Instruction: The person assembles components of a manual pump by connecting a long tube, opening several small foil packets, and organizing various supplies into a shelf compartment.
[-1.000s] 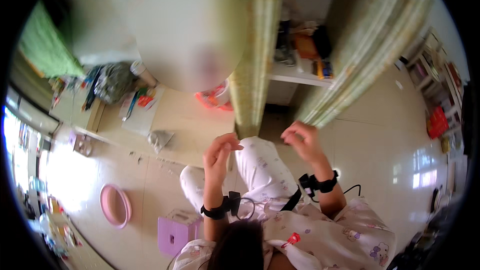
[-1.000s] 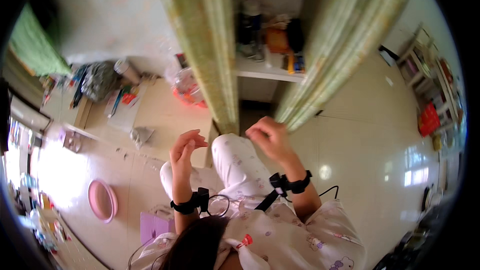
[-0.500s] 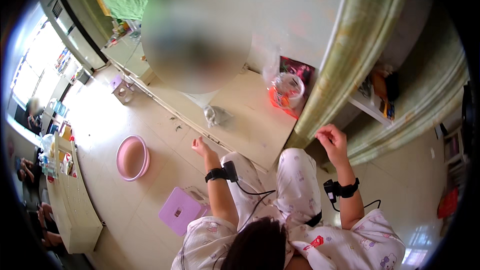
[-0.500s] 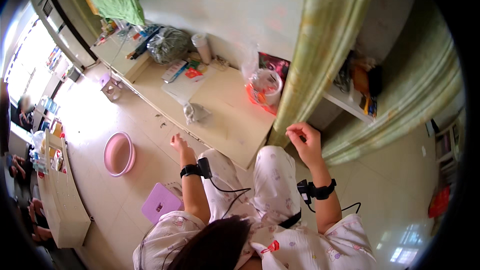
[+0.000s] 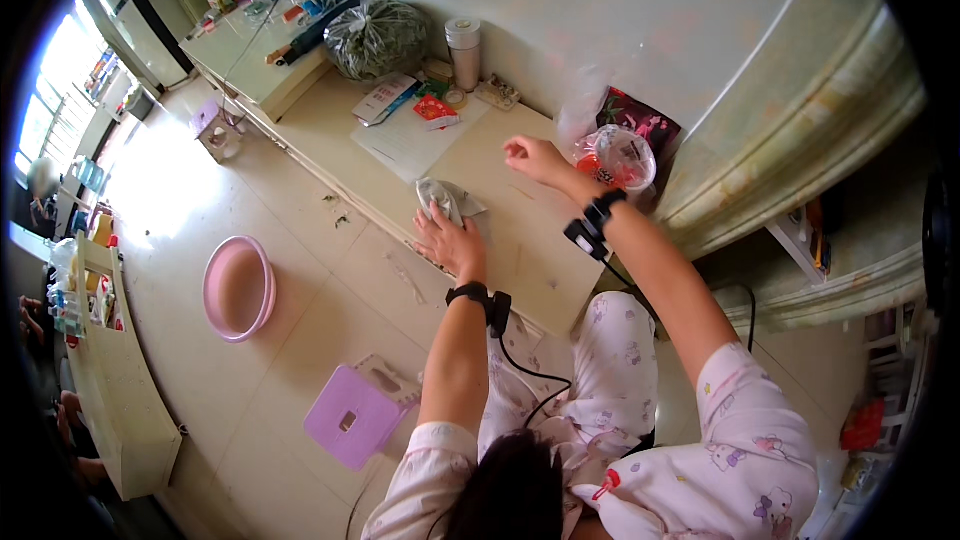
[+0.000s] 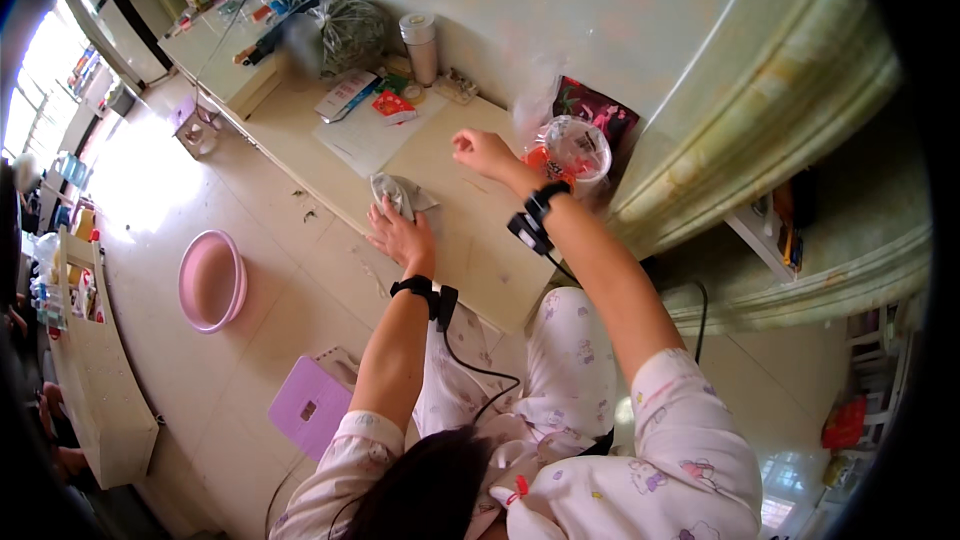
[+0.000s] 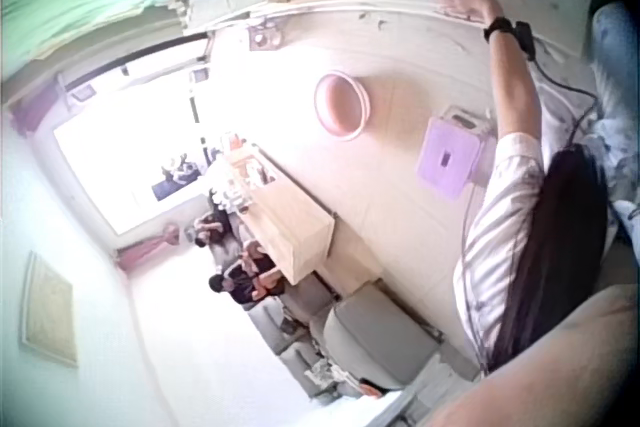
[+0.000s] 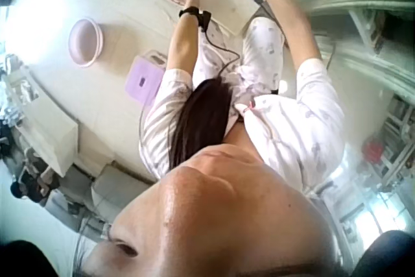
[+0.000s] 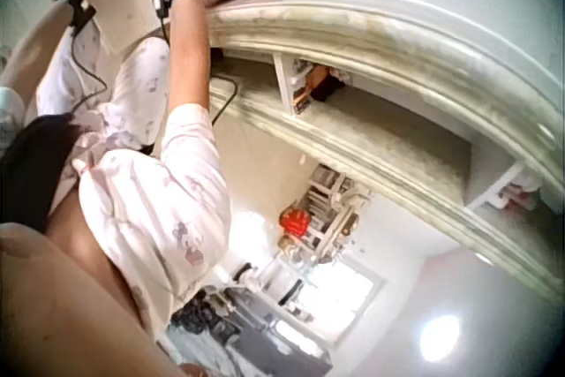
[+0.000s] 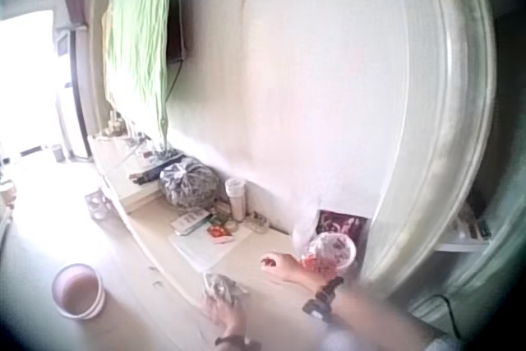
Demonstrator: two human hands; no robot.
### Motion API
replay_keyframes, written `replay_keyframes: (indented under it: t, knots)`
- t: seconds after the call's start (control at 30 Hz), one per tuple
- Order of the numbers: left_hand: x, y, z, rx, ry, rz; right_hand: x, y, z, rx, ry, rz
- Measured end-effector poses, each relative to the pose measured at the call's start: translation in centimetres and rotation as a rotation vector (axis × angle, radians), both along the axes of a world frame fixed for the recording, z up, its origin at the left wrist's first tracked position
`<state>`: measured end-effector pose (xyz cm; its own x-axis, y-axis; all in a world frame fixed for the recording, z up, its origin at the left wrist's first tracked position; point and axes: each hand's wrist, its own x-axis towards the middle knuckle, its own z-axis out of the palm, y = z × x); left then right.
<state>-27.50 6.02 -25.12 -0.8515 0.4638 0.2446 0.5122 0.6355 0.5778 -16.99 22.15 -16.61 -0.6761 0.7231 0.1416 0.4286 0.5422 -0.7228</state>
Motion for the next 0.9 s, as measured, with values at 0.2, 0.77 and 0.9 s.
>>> replay_keyframes:
  t: [0.2, 0.77, 0.9]
  knots:
    - [-0.4, 0.3, 0.4, 0.064, -0.088, 0.028, -9.4, 6.4, -3.7, 0.394, -0.26, 0.129]
    - [0.3, 0.7, 1.4, 0.124, -0.084, 0.062, -4.9, 1.9, 0.5, -0.501, 0.103, -0.239]
    - [0.1, 0.1, 1.5, 0.244, -0.003, 0.079, 2.7, -6.7, 1.8, -0.933, 0.557, -0.205]
